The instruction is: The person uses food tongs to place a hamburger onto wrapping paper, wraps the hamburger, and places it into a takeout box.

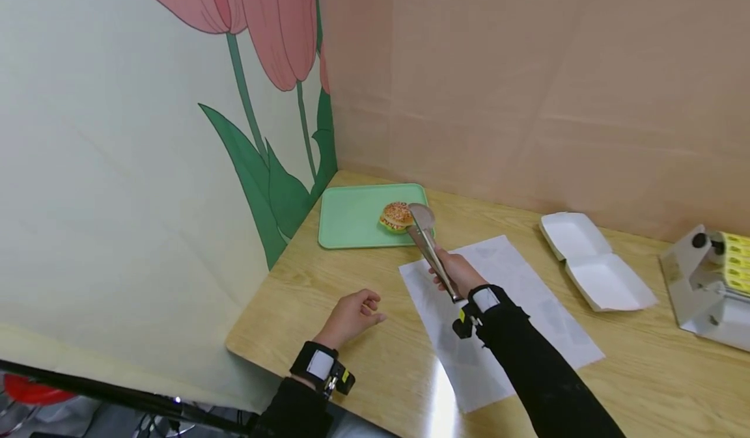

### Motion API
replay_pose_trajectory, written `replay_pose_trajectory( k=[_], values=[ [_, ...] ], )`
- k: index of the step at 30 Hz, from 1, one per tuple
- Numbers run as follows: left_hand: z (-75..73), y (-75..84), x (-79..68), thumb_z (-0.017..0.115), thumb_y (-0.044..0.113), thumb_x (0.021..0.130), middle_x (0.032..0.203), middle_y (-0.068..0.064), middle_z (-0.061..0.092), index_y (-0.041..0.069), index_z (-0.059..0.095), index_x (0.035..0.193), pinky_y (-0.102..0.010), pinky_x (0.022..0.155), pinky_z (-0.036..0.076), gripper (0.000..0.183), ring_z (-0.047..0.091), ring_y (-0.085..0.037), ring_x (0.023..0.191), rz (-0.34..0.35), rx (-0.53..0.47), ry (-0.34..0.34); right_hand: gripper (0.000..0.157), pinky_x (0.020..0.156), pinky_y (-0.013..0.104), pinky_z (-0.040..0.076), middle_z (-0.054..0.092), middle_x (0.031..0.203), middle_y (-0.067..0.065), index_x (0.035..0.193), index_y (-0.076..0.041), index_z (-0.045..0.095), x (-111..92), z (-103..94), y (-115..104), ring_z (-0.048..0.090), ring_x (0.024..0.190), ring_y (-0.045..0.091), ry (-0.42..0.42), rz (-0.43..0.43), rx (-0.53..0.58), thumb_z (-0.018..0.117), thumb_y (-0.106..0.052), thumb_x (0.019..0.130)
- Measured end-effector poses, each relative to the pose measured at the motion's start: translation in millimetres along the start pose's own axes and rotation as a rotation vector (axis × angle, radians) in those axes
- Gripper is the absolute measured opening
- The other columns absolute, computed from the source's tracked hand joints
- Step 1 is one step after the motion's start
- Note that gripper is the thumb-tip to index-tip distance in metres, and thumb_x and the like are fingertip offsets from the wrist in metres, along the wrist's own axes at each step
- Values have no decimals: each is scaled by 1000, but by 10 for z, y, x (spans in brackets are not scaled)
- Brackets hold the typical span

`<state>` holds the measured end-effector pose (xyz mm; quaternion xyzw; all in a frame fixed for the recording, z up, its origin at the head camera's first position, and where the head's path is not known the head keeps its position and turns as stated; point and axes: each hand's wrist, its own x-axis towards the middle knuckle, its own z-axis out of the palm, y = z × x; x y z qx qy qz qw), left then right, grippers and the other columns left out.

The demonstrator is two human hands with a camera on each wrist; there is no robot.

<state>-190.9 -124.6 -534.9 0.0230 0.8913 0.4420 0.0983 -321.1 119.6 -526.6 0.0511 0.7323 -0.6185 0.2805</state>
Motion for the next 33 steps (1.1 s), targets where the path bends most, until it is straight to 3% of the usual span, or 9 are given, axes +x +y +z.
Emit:
replay_pose_trajectory(
  k=[9,20,33],
  values=[
    [18,-35,-60,73,21,88,99,0,64,7,63,119,-33,76,51,35,59,-14,87,-37,-15,-18,63,54,25,51,60,83,7,125,13,44,55,24,99,56,55,11,-4,29,86,38,-45,103],
    [4,-59,-16,74,22,87,97,1,64,7,64,116,-30,75,50,34,59,-12,85,17,-9,13,63,51,24,49,62,75,3,115,13,52,61,47,23,57,54,10,4,-29,22,38,-47,103],
    [-5,-58,-2,74,22,87,97,0,64,8,64,115,-30,73,51,33,60,-13,85,-5,-3,9,68,53,23,48,61,84,5,126,13,46,86,41,-9,56,58,9,2,6,-3,37,-50,102]
  ],
)
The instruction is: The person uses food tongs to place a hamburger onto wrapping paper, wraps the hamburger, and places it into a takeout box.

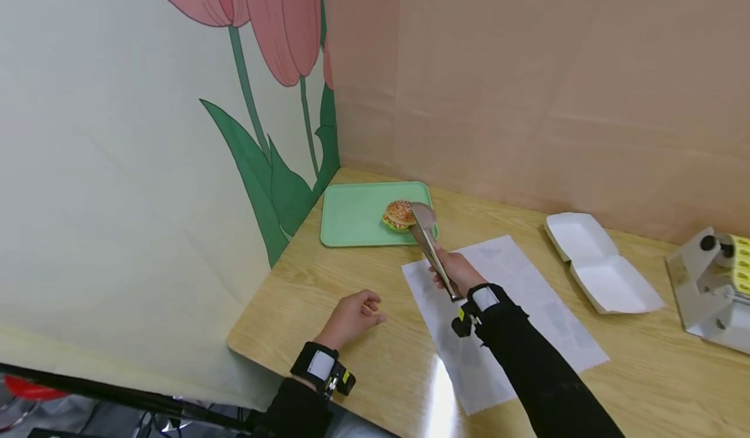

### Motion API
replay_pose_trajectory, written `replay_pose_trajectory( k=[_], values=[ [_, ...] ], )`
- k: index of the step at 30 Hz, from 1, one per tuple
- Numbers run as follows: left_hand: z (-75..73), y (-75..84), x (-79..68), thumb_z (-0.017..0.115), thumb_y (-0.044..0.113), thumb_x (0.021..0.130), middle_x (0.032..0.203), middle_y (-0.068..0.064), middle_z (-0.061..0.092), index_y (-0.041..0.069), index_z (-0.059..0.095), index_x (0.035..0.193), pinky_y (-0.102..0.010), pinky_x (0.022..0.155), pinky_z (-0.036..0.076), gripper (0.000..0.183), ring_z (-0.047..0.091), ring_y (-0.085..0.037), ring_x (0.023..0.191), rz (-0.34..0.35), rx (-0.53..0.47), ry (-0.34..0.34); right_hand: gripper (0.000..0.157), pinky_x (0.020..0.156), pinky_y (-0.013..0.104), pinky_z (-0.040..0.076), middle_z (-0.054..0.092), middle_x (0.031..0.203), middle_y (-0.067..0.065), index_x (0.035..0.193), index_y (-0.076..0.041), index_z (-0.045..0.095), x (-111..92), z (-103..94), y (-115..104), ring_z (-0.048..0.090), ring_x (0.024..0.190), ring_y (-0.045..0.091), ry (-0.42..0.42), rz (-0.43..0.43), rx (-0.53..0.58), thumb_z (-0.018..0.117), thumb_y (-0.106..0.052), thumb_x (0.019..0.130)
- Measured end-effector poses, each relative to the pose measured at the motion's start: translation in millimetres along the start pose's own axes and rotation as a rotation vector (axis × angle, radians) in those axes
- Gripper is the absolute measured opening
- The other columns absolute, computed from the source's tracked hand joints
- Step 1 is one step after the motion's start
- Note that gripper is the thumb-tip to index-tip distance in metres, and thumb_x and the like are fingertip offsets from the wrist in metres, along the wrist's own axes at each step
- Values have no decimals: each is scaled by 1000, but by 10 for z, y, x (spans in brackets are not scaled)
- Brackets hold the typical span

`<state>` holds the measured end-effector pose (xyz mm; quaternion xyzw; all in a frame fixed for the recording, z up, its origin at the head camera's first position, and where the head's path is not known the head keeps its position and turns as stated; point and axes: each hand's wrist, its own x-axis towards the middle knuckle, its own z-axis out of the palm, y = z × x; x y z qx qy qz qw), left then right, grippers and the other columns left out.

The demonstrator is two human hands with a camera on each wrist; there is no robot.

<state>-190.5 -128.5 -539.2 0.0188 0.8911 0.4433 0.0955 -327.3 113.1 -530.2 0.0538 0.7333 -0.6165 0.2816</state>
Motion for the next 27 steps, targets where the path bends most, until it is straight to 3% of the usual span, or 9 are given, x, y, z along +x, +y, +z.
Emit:
replay_pose_trajectory(
  k=[7,16,27],
  values=[
    [1,24,14,73,22,88,98,1,63,8,63,117,-30,75,51,33,59,-13,86,-29,-1,-13,70,53,23,47,61,87,7,129,12,46,-10,6,-20,56,59,10,8,26,-18,36,-52,102],
    [-14,13,-13,73,21,89,99,-1,64,7,63,117,-32,75,51,33,59,-13,87,-20,-11,-12,65,51,23,46,61,82,7,128,15,44,38,8,8,55,56,10,7,-32,-60,39,-45,103],
    [-20,-7,32,73,22,88,97,1,64,9,64,117,-30,75,51,32,59,-12,85,-25,7,5,56,48,24,44,62,79,10,125,15,48,92,-46,-10,52,51,11,66,28,-148,43,-37,103]
  ],
)
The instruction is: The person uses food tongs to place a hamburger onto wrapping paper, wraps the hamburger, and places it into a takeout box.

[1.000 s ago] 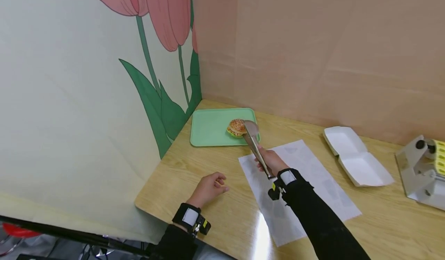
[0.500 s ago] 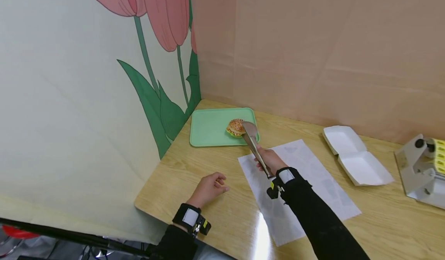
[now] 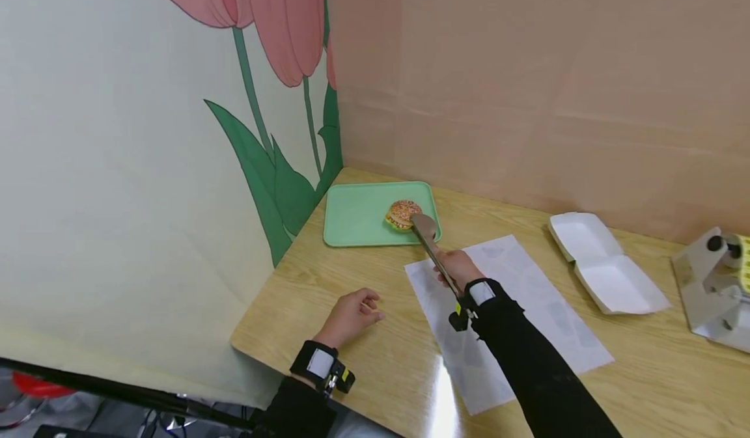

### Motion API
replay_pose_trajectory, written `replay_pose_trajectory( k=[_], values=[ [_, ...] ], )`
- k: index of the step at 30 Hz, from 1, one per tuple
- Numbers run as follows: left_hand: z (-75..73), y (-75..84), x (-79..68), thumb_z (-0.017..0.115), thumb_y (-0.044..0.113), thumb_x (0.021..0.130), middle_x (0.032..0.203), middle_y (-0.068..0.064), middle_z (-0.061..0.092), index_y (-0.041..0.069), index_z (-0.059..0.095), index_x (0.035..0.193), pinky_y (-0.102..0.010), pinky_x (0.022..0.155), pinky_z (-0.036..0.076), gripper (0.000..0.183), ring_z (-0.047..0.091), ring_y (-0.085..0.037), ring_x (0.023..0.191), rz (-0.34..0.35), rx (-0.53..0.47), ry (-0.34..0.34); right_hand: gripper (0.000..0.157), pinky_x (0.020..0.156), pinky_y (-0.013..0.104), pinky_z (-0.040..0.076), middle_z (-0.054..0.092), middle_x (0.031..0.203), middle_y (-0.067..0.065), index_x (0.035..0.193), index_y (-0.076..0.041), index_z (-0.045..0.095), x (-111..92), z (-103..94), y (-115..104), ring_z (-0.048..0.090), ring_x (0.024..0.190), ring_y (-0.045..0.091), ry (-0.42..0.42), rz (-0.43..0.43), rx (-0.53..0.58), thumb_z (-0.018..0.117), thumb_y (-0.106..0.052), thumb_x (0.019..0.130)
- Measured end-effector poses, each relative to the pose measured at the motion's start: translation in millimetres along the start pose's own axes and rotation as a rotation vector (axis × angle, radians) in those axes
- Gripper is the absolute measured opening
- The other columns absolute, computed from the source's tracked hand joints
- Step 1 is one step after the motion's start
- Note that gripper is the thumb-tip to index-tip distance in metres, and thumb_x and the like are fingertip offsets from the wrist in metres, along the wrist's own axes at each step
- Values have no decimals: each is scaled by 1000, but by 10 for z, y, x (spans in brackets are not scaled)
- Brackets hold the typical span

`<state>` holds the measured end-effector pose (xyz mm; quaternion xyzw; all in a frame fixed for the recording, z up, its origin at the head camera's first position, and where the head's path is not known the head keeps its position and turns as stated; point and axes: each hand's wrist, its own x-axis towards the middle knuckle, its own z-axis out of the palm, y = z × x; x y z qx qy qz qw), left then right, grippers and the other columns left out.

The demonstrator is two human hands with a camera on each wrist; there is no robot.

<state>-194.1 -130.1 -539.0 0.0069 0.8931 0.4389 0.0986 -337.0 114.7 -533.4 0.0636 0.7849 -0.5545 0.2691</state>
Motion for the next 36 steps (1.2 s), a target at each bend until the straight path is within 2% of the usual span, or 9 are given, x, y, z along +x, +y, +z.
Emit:
replay_pose_trajectory(
  k=[7,10,20,25,30,36],
  values=[
    [15,0,-3,73,21,88,97,2,64,10,64,116,-31,77,51,30,60,-12,87,16,8,-2,54,48,24,44,60,71,8,121,15,53,-28,-4,-4,51,51,12,17,18,-37,42,-35,104],
    [7,12,-12,73,20,88,97,1,64,10,64,115,-32,76,51,30,60,-13,86,27,8,5,51,49,26,45,61,72,9,119,15,53,-45,11,-23,51,51,13,24,-1,-47,42,-33,104],
    [-21,17,-19,73,20,89,98,1,65,10,64,115,-32,77,51,29,60,-13,87,14,0,-8,44,49,25,45,65,91,21,120,12,55,-18,20,-17,54,54,14,77,-35,-109,41,-27,102],
    [-7,11,-19,73,21,88,98,0,65,10,64,115,-32,77,51,30,60,-14,87,16,4,-10,42,52,26,48,64,103,22,124,8,53,6,1,18,56,60,15,93,-16,-124,39,-25,102],
    [5,18,-23,73,21,88,98,1,65,9,64,115,-32,77,51,31,60,-13,87,14,4,-12,42,53,26,48,64,104,21,122,6,54,-19,-9,46,55,60,14,115,12,-103,42,-29,102],
    [14,29,-41,73,20,88,98,0,65,8,64,116,-32,76,51,32,60,-14,87,28,12,-23,43,52,26,47,64,101,21,121,6,54,-50,-49,129,54,58,14,130,6,-83,45,-31,103]
  ],
)
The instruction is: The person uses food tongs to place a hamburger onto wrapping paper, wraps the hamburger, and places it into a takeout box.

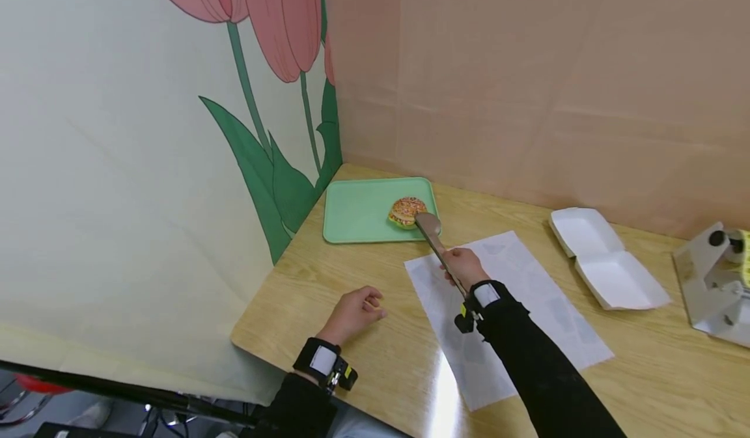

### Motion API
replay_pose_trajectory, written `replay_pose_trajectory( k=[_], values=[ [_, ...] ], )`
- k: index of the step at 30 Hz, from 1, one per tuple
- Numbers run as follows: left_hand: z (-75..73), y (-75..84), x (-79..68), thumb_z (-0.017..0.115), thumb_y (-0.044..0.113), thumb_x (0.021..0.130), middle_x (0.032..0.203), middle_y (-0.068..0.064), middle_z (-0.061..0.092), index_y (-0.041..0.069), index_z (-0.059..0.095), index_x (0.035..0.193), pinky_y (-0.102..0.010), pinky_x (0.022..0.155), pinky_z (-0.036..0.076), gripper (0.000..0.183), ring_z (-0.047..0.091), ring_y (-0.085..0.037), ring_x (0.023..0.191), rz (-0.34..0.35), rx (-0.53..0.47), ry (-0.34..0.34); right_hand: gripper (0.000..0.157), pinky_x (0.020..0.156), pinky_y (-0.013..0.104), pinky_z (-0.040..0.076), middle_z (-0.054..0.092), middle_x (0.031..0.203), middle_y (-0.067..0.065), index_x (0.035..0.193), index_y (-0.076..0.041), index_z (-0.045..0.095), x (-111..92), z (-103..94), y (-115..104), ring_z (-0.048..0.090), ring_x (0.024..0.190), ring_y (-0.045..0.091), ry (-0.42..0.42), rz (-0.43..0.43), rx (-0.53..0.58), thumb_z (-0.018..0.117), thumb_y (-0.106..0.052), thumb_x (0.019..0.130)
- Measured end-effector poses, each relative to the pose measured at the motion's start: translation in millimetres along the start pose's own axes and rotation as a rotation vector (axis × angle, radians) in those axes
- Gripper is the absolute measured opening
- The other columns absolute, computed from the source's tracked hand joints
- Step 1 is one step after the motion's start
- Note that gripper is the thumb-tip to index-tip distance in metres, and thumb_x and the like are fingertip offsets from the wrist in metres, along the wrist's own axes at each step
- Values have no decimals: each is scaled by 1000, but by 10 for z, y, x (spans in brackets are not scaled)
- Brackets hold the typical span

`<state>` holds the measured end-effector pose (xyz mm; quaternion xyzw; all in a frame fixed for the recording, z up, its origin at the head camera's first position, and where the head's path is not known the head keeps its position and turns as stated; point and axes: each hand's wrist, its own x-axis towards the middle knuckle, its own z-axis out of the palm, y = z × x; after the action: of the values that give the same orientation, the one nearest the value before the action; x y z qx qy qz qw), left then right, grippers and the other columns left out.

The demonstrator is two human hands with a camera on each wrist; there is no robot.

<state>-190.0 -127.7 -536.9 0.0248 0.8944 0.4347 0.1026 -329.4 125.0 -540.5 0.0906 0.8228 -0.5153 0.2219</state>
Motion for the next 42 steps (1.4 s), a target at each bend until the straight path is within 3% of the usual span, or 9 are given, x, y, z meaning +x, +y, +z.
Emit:
replay_pose_trajectory(
  k=[13,22,28,31,42],
  values=[
    [23,15,40,73,22,89,99,0,65,8,63,117,-32,78,51,33,61,-13,88,-10,14,-7,38,49,26,45,62,93,21,116,8,56,-44,-68,123,52,55,13,31,-34,44,43,-25,103],
    [95,63,65,73,22,88,102,-2,65,8,63,117,-32,78,51,34,61,-14,89,38,37,-43,40,48,27,45,61,89,22,118,8,54,-358,-287,262,51,54,14,39,-90,49,44,-28,104],
    [72,93,102,73,21,89,101,-3,65,7,63,117,-35,79,52,33,62,-16,89,75,39,-45,44,47,28,44,57,76,12,110,5,55,-611,-465,370,48,52,14,38,-163,78,48,-37,102],
    [67,119,122,72,21,89,104,-5,66,6,63,118,-36,80,52,34,62,-18,90,91,34,-65,44,46,29,43,54,70,8,107,1,56,-725,-550,438,47,51,15,58,-155,86,49,-42,101],
    [81,197,165,73,20,88,104,-9,66,3,63,117,-37,80,52,35,64,-23,92,161,47,-91,46,44,29,38,52,65,5,107,5,54,-1014,-665,693,45,49,15,89,-104,81,49,-40,101]
  ],
)
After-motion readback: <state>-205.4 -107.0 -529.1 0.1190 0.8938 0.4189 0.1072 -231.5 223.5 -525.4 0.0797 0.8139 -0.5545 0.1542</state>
